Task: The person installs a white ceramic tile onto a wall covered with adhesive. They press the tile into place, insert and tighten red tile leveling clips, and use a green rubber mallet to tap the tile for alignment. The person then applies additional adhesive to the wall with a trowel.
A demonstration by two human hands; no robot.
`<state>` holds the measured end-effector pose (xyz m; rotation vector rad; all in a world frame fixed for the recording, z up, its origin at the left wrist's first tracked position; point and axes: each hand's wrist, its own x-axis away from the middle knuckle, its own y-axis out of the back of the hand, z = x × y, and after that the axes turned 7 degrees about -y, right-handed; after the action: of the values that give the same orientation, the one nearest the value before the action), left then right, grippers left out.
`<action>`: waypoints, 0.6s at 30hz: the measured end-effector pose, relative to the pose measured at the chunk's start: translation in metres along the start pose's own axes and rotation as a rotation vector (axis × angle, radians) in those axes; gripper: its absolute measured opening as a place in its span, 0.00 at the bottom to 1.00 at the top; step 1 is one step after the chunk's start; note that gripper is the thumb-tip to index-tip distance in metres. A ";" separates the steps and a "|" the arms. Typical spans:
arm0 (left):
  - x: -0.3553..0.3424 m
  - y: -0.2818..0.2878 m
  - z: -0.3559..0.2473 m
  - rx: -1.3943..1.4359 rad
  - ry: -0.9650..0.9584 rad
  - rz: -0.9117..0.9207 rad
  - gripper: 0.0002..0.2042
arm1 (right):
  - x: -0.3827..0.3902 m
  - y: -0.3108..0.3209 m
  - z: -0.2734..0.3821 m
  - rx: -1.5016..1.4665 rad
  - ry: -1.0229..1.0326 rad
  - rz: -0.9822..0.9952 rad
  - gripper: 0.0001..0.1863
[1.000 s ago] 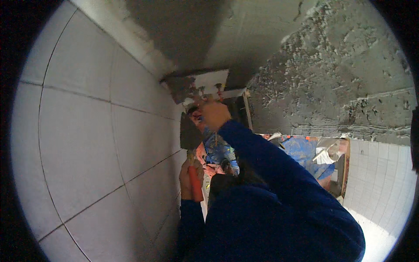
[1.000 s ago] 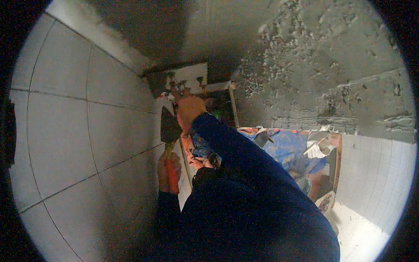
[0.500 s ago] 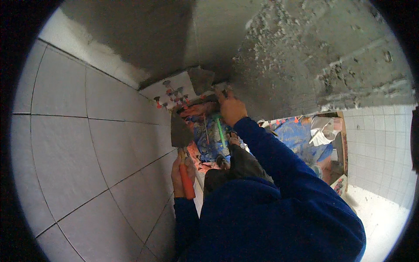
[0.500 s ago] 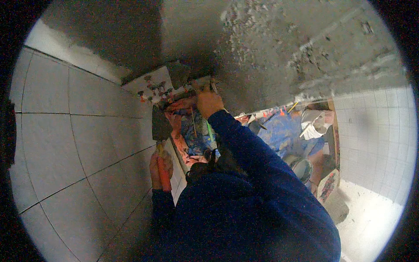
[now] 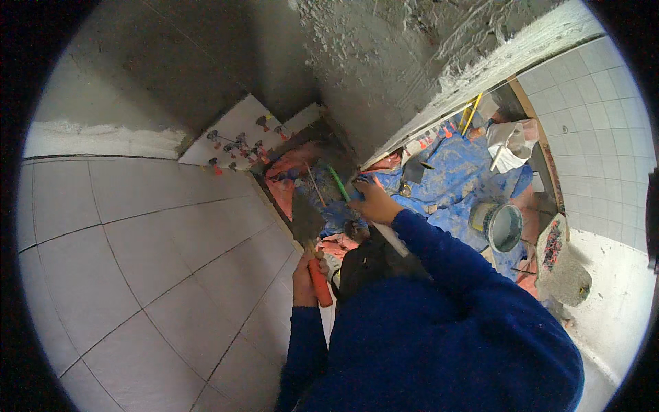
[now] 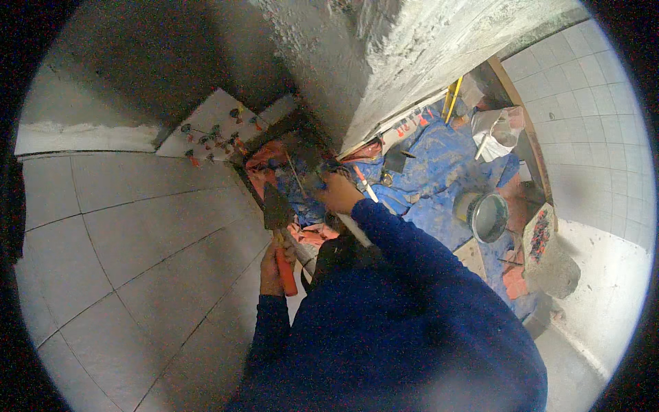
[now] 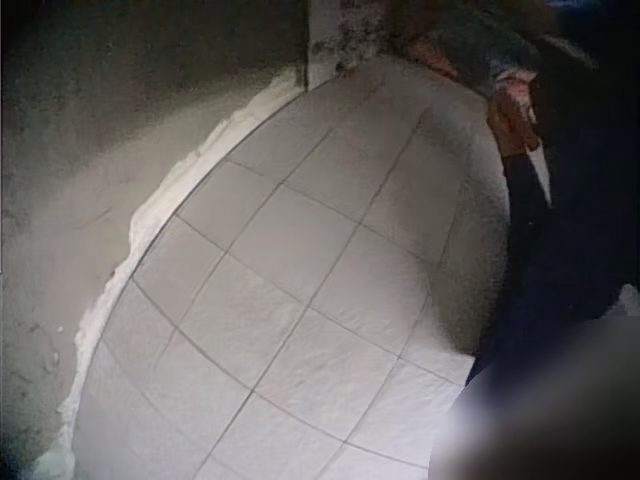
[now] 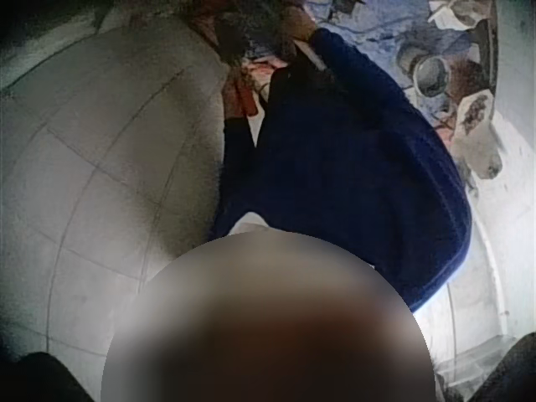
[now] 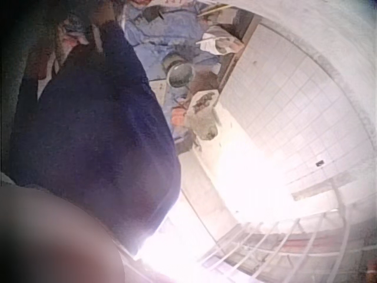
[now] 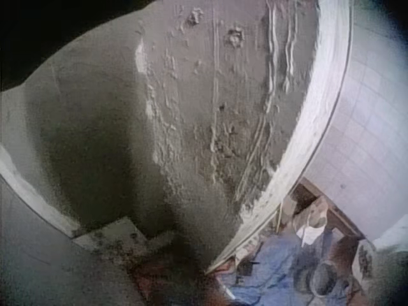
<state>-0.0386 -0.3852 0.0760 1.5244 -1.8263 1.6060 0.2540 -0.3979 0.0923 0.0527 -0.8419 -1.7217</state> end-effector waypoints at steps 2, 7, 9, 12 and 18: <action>0.008 0.004 0.024 -0.044 -0.063 -0.043 0.13 | -0.030 0.009 0.004 -0.083 0.012 0.061 0.29; 0.037 0.039 0.054 -0.123 -0.006 -0.130 0.17 | -0.134 -0.012 0.035 0.236 -0.073 -0.001 0.24; 0.052 0.057 0.061 -0.098 0.032 -0.164 0.15 | -0.171 -0.023 0.033 0.325 -0.088 0.016 0.23; 0.068 0.077 0.071 -0.140 0.054 -0.233 0.15 | -0.229 -0.049 0.029 0.476 -0.111 -0.074 0.23; 0.071 0.094 0.079 -0.131 0.051 -0.232 0.14 | -0.254 -0.044 0.045 0.508 0.066 -0.156 0.20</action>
<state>-0.1121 -0.5038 0.0497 1.5572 -1.6258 1.3780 0.2834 -0.1535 0.0050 0.5259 -1.2331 -1.5988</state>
